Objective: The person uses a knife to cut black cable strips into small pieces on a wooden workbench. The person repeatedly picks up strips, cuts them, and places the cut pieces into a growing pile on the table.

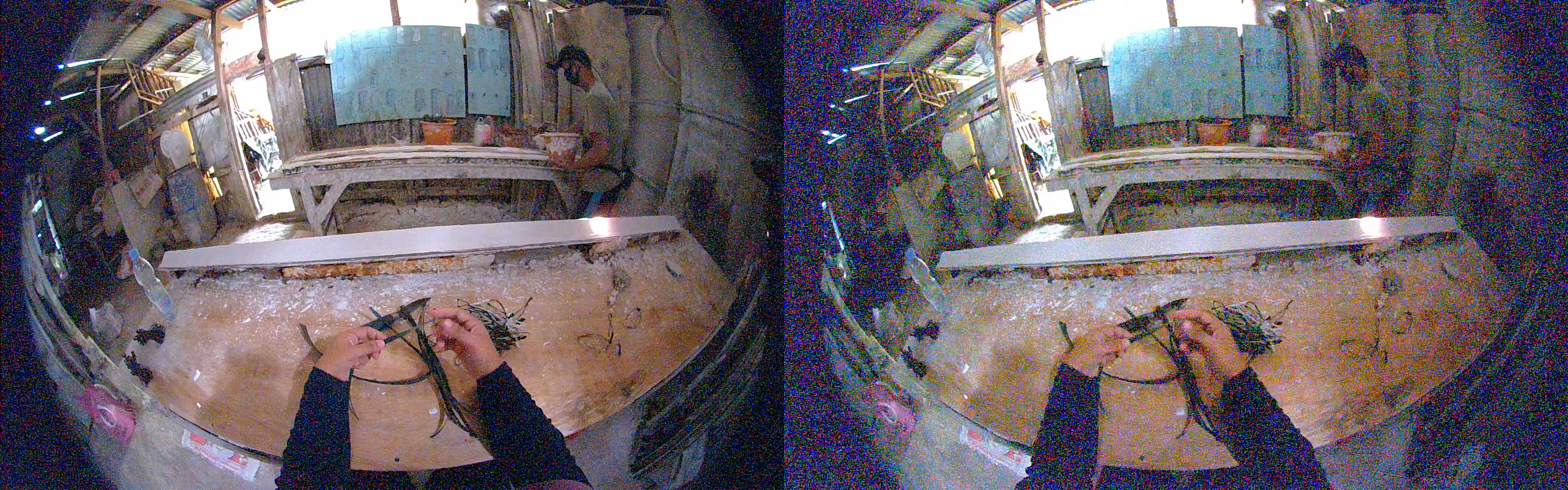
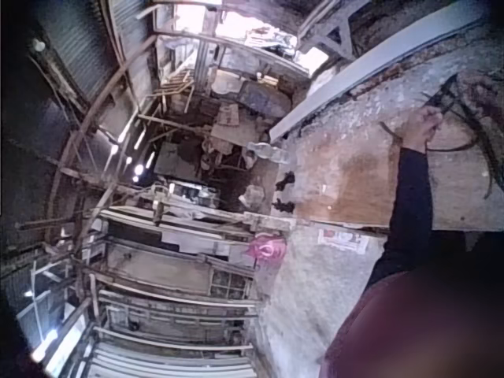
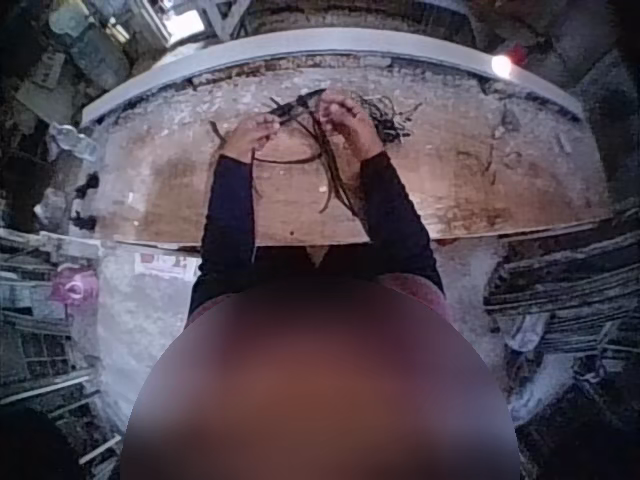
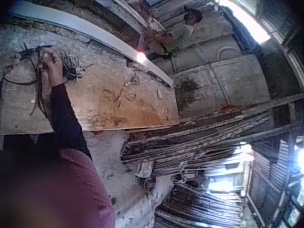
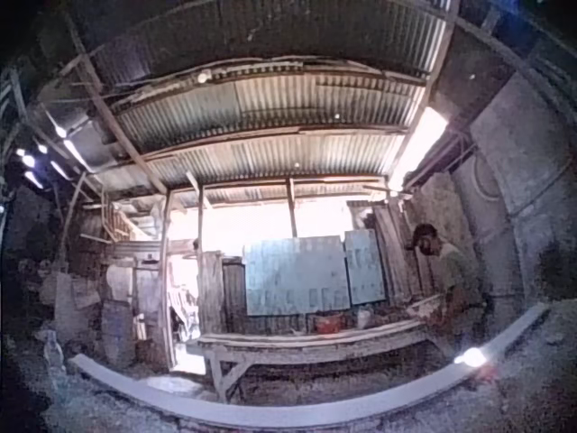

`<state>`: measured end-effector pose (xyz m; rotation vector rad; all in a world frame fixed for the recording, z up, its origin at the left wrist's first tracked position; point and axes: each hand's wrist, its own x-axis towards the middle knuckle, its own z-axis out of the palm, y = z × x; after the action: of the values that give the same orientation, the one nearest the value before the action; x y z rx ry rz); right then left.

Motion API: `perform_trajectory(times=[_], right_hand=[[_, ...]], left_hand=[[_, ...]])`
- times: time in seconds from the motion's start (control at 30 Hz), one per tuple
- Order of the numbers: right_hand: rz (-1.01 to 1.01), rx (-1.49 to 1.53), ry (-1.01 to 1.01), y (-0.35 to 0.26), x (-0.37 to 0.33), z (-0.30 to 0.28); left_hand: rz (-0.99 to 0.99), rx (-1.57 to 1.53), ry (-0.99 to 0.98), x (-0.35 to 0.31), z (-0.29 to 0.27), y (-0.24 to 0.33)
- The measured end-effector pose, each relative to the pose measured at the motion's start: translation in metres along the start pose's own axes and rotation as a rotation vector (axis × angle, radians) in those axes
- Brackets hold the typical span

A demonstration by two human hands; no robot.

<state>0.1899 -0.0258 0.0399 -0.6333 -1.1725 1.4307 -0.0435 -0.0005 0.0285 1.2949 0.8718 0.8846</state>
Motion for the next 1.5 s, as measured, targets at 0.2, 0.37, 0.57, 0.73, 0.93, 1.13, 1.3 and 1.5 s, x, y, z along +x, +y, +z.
perform_trajectory(times=[0.2, 0.37, 0.57, 0.73, 0.93, 1.13, 1.3, 1.5], right_hand=[[0.011, 0.266, 0.048, -0.009, 0.0, -0.006], [-0.02, 0.261, 0.195, -0.014, -0.002, -0.011], [-0.082, 0.373, 0.14, -0.009, 0.002, -0.023], [-0.137, 0.426, 0.228, -0.012, 0.002, -0.028], [-0.246, 0.469, 0.293, -0.015, 0.001, -0.029], [-0.294, 0.493, 0.378, -0.017, 0.003, -0.032], [-0.251, 0.422, 0.241, -0.012, 0.0, -0.022], [0.159, 0.155, 0.171, 0.009, -0.003, 0.003]], left_hand=[[0.09, -0.063, -0.029, 0.007, -0.006, -0.011], [0.02, -0.043, 0.139, 0.014, -0.013, -0.021], [0.038, 0.096, 0.24, 0.013, -0.012, -0.019], [0.096, 0.214, 0.229, 0.019, -0.017, -0.031], [0.227, 0.449, 0.155, 0.031, -0.026, -0.052], [0.177, 0.63, 0.256, 0.023, -0.012, -0.044], [0.266, 0.846, 0.431, 0.027, -0.001, -0.047], [0.393, 0.392, 0.339, 0.03, 0.021, -0.052]])
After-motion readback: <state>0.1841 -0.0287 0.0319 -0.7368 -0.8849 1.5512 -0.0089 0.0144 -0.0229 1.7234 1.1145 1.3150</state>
